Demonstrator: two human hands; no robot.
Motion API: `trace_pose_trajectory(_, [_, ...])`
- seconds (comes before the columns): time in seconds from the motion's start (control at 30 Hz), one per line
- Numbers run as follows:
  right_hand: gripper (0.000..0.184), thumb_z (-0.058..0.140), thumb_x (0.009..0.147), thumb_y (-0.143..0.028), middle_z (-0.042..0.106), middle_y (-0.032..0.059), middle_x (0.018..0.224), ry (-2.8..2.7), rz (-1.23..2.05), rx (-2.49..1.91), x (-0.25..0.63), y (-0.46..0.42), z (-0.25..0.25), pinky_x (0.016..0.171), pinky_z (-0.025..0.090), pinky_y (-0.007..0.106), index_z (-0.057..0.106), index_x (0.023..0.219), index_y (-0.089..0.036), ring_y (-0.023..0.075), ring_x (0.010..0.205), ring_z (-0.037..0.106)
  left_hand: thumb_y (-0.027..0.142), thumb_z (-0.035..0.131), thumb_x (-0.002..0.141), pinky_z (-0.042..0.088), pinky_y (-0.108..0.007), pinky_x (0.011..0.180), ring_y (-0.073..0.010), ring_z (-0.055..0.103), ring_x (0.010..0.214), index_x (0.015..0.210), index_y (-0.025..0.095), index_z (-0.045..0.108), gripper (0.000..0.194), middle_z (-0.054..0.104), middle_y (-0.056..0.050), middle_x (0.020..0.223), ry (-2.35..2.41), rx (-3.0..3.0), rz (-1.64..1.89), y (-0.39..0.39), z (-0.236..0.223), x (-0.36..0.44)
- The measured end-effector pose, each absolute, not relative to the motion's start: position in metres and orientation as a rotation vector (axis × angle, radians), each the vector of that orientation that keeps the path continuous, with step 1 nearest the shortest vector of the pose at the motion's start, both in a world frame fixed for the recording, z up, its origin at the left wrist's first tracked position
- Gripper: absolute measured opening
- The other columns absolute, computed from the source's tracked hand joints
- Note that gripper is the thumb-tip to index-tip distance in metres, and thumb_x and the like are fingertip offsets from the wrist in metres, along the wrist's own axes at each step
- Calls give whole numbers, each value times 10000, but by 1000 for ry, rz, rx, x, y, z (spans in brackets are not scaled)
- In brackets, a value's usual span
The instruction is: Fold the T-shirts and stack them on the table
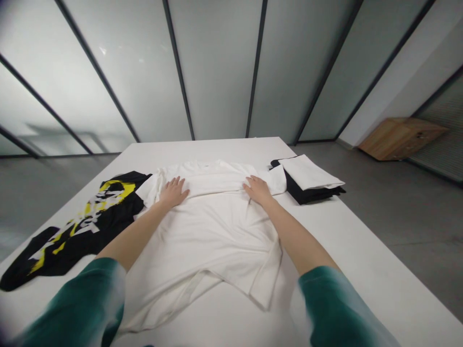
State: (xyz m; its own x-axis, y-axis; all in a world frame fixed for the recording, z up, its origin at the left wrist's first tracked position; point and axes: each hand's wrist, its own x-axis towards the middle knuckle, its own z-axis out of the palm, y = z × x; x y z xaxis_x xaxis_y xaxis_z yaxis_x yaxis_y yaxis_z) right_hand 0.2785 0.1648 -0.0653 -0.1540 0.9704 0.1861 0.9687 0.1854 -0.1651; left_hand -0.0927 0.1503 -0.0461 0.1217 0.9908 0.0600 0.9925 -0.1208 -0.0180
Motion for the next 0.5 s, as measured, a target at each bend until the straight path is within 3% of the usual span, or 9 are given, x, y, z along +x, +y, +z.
trace_pose_trajectory(0.1, [445, 394, 907, -267, 622, 168, 1281, -1936, -17, -1856, 311, 156, -66, 998, 444, 429, 594, 1279, -126, 292, 1140, 588, 452, 427, 934, 322, -441, 1151, -295, 374, 1417, 1453, 140, 430, 605, 399, -152, 1545, -1923, -2410, -184, 139, -46, -78])
trace_pose_trajectory(0.23, [477, 453, 781, -190, 669, 168, 1114, -1609, -39, -1884, 355, 143, -79, 942, 475, 419, 608, 1224, -104, 289, 1045, 613, 435, 461, 928, 364, -408, 1129, -268, 427, 1380, 1403, 154, 478, 552, 463, -142, 1497, -1862, -2521, -300, 128, -57, -61])
trace_pose_trajectory(0.37, [519, 499, 728, -220, 663, 190, 1125, -1462, -24, -1911, 370, 130, -92, 994, 452, 437, 620, 1213, -81, 314, 1120, 587, 410, 460, 931, 398, -423, 1099, -268, 475, 1329, 1331, 174, 541, 471, 541, -127, 1417, -1871, -2524, -381, 121, -65, -55])
trace_pose_trajectory(0.5, [531, 486, 761, -259, 634, 189, 1238, -1498, 72, -1971, 358, 130, -87, 1047, 416, 411, 628, 1245, -93, 297, 1168, 577, 394, 465, 926, 396, -411, 1100, -263, 479, 1319, 1292, 184, 574, 435, 555, -114, 1398, -1903, -2519, -379, 118, -62, -54])
